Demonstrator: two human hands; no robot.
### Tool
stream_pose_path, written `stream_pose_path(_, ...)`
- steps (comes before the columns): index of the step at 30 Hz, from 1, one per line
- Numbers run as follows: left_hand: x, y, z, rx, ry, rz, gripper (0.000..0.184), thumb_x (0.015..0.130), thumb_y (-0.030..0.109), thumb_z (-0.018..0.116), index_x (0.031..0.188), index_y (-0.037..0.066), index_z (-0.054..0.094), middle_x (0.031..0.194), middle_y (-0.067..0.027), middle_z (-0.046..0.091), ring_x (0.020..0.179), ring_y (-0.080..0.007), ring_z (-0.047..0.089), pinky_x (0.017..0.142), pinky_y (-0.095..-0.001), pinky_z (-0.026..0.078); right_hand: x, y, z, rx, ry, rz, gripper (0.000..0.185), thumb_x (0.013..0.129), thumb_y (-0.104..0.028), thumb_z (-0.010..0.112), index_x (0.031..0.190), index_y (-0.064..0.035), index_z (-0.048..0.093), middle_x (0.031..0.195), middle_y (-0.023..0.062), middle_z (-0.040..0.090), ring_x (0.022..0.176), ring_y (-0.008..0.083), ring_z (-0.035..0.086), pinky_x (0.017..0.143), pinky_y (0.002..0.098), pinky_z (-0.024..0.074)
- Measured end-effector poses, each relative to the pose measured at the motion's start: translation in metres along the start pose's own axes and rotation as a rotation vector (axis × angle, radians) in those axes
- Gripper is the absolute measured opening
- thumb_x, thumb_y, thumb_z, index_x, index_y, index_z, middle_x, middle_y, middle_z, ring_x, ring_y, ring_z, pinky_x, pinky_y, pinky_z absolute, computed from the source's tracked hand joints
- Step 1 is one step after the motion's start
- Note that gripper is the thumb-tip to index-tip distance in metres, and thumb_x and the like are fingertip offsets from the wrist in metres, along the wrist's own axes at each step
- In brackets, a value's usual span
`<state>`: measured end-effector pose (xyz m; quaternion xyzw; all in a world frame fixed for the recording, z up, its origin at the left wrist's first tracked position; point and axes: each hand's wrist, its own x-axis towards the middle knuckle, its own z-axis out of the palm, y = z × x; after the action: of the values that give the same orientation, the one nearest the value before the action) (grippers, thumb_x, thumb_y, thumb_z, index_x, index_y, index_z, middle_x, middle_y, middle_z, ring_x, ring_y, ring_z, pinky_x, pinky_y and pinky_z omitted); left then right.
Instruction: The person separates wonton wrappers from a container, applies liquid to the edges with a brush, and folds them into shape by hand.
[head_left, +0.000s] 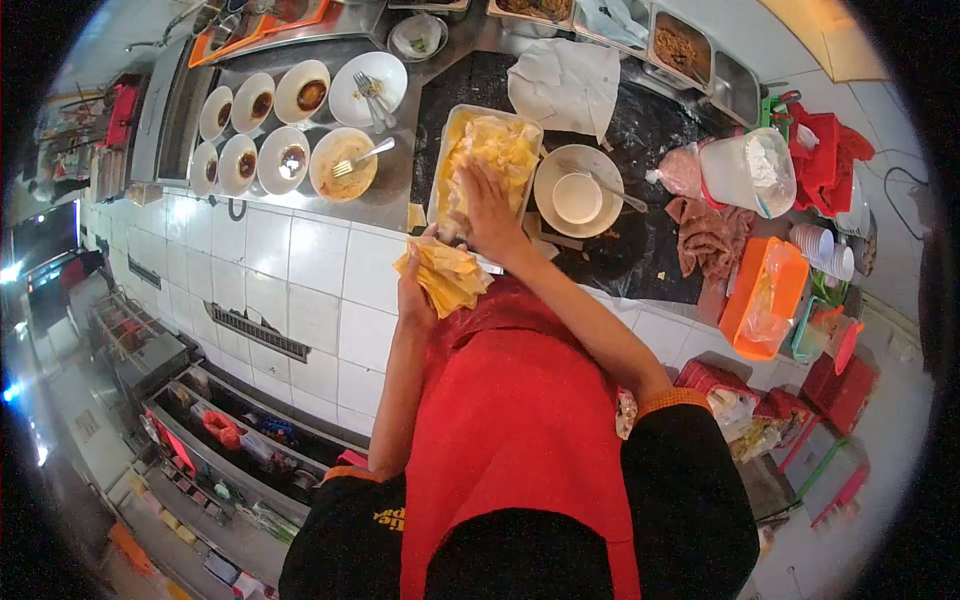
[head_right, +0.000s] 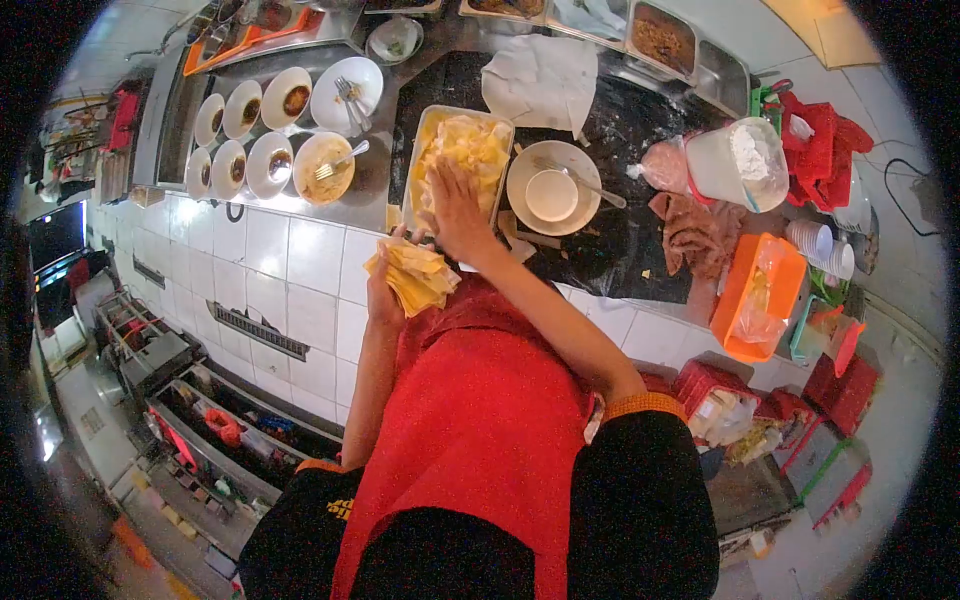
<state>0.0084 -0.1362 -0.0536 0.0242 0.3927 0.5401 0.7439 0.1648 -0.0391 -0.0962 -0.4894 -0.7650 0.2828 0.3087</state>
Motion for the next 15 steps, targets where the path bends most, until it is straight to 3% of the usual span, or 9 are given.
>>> stream_pose_path(3, -0.008, 0.005, -0.005, -0.003, -0.006, -0.003, 0.059, 0.109, 0.045, 0.037, 0.155, 0.008, 0.032, 0.147, -0.0185, 0.051, 0.121, -0.0321, 0.060, 0.105, -0.0501, 0.050, -0.001, -0.013, 0.003, -0.004, 0.037, 0.066, 0.077, 0.096, -0.029, 0.062, 0.155, -0.0003, 0.023, 0.160, 0.0307, 0.021, 0.150, 0.0500, 0.017, 0.120, 0.0629, 0.0127)
stream_pose_path(4, -0.011, 0.006, -0.008, -0.001, 0.001, -0.005, 0.059, 0.109, 0.045, 0.037, 0.155, 0.008, 0.032, 0.147, -0.0185, 0.051, 0.121, -0.0321, 0.060, 0.105, -0.0501, 0.050, 0.003, -0.004, 0.004, 0.001, 0.033, 0.070, 0.077, 0.096, -0.029, 0.062, 0.155, -0.0003, 0.023, 0.160, 0.0307, 0.021, 0.150, 0.0500, 0.017, 0.120, 0.0629, 0.0127)
stream_pose_path(6, -0.015, 0.009, -0.013, 0.036, 0.063, 0.021, 0.058, 0.109, 0.045, 0.037, 0.154, 0.008, 0.033, 0.147, -0.0184, 0.051, 0.122, -0.0323, 0.060, 0.103, -0.0525, 0.051, 0.014, 0.017, 0.006, -0.135, 0.294, 0.148, 0.074, 0.099, -0.032, 0.059, 0.154, 0.0007, 0.024, 0.159, 0.0312, 0.023, 0.149, 0.0497, 0.018, 0.120, 0.0611, 0.0136)
stream_pose_path(8, -0.017, 0.012, -0.016, 0.011, 0.072, 0.028, 0.057, 0.109, 0.044, 0.038, 0.154, 0.009, 0.033, 0.147, -0.0182, 0.050, 0.122, -0.0324, 0.060, 0.102, -0.0537, 0.052, 0.016, 0.031, 0.006, -0.032, 0.321, 0.172, 0.074, 0.100, -0.031, 0.060, 0.155, 0.0016, 0.022, 0.161, 0.0299, 0.019, 0.151, 0.0492, 0.015, 0.122, 0.0595, 0.0129)
stream_pose_path(11, -0.019, 0.014, -0.017, -0.045, 0.073, 0.042, 0.057, 0.109, 0.044, 0.038, 0.154, 0.009, 0.032, 0.148, -0.0182, 0.050, 0.123, -0.0330, 0.059, 0.102, -0.0554, 0.052, 0.016, 0.027, -0.005, 0.051, 0.358, 0.135, 0.071, 0.103, -0.032, 0.057, 0.154, 0.0030, 0.022, 0.160, 0.0300, 0.022, 0.149, 0.0478, 0.020, 0.123, 0.0551, 0.0132)
stream_pose_path(15, -0.024, 0.021, -0.011, -0.128, 0.033, 0.061, 0.057, 0.109, 0.043, 0.038, 0.154, 0.010, 0.030, 0.148, -0.0189, 0.048, 0.127, -0.0351, 0.057, 0.104, -0.0562, 0.050, 0.013, -0.006, -0.076, 0.326, 0.527, 0.287, 0.056, 0.105, -0.023, 0.054, 0.148, 0.0045, 0.031, 0.153, 0.0264, 0.034, 0.141, 0.0361, 0.036, 0.117, 0.0474, 0.0307)
